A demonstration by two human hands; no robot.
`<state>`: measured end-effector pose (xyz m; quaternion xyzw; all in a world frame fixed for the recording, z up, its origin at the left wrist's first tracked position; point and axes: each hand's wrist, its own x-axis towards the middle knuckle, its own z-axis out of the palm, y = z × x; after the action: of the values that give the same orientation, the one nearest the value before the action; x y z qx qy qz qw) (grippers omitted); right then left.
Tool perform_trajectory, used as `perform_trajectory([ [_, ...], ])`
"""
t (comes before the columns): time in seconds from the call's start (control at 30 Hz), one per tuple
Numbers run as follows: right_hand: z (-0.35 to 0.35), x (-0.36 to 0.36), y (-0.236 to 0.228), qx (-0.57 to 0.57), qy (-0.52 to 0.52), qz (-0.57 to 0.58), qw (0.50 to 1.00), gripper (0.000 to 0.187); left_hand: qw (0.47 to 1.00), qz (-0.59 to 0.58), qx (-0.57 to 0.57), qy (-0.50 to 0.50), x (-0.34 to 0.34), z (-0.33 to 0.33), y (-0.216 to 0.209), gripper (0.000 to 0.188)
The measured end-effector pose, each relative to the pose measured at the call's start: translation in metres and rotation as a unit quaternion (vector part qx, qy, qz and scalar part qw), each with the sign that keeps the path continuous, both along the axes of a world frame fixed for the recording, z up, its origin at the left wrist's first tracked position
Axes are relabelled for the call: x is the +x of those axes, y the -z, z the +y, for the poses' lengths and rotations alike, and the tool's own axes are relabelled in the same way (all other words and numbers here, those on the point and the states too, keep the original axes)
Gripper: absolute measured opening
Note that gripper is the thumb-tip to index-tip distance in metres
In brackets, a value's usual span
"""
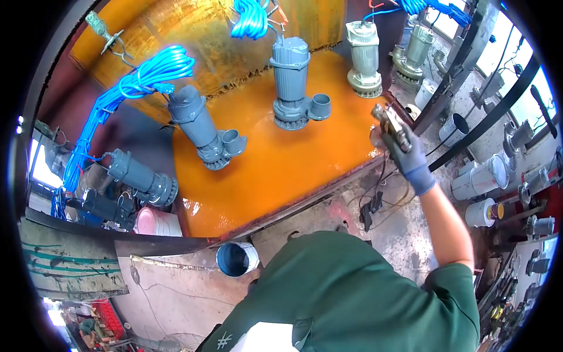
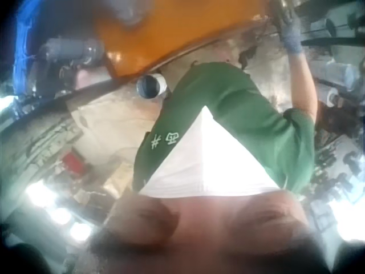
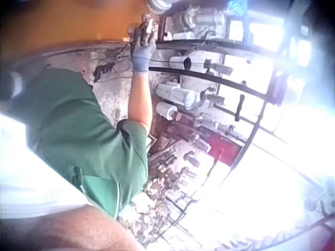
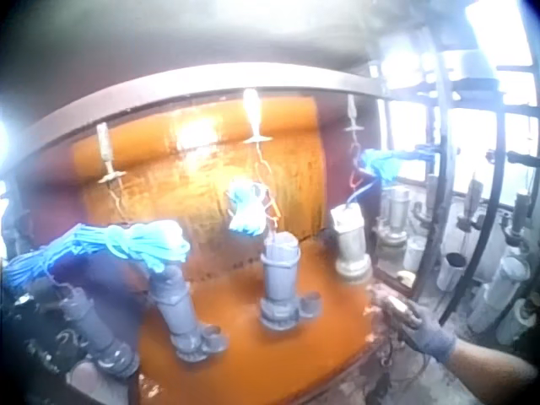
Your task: The person spray paints suspended electric pumps using a spray gun, turning and holding each pump by hand to coat all sides.
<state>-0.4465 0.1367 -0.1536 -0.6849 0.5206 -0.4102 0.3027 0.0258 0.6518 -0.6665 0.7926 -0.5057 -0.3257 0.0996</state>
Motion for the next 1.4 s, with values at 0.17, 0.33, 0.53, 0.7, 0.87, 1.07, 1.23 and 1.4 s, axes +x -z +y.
perform_trajectory([
  [0.17,0.009,-0.005,0.159,0.113,-0.079,0.049,0.989,0.038,0.928,0.28,0.113,-0.22,0.014,0.024,-0.004,0.03],
  [0.33,0.057,-0.023,0.264,0.202,-0.012,0.136,0.97,0.045,0.846,0.311,0.05,-0.43,0.001,0.031,-0.015,0.04],
  [0.53,0.117,-0.095,0.362,0.331,0.056,0.278,0.9,0.06,0.907,0.111,-0.012,-0.406,-0.008,0.007,-0.067,0.079],
  [0.7,0.154,-0.152,0.443,0.451,-0.185,0.5,0.716,0.06,0.806,0.086,-0.24,-0.534,0.036,0.049,-0.057,0.059],
  [0.87,0.196,-0.151,0.447,0.521,0.036,0.33,0.787,0.067,0.674,-0.063,-0.444,-0.587,0.133,0.068,-0.144,0.032],
  [1.07,0.127,-0.134,0.477,0.287,-0.174,0.344,0.877,0.063,0.416,-0.096,-0.737,-0.524,0.243,0.105,-0.305,0.038],
  [1.23,0.069,-0.034,0.443,0.33,-0.152,0.348,0.864,0.064,0.381,-0.244,-0.74,-0.497,0.278,0.057,-0.475,0.051],
  [1.4,0.031,0.033,0.417,0.303,-0.196,0.364,0.859,0.066,0.417,-0.116,-0.783,-0.447,0.309,0.061,-0.532,0.066],
])
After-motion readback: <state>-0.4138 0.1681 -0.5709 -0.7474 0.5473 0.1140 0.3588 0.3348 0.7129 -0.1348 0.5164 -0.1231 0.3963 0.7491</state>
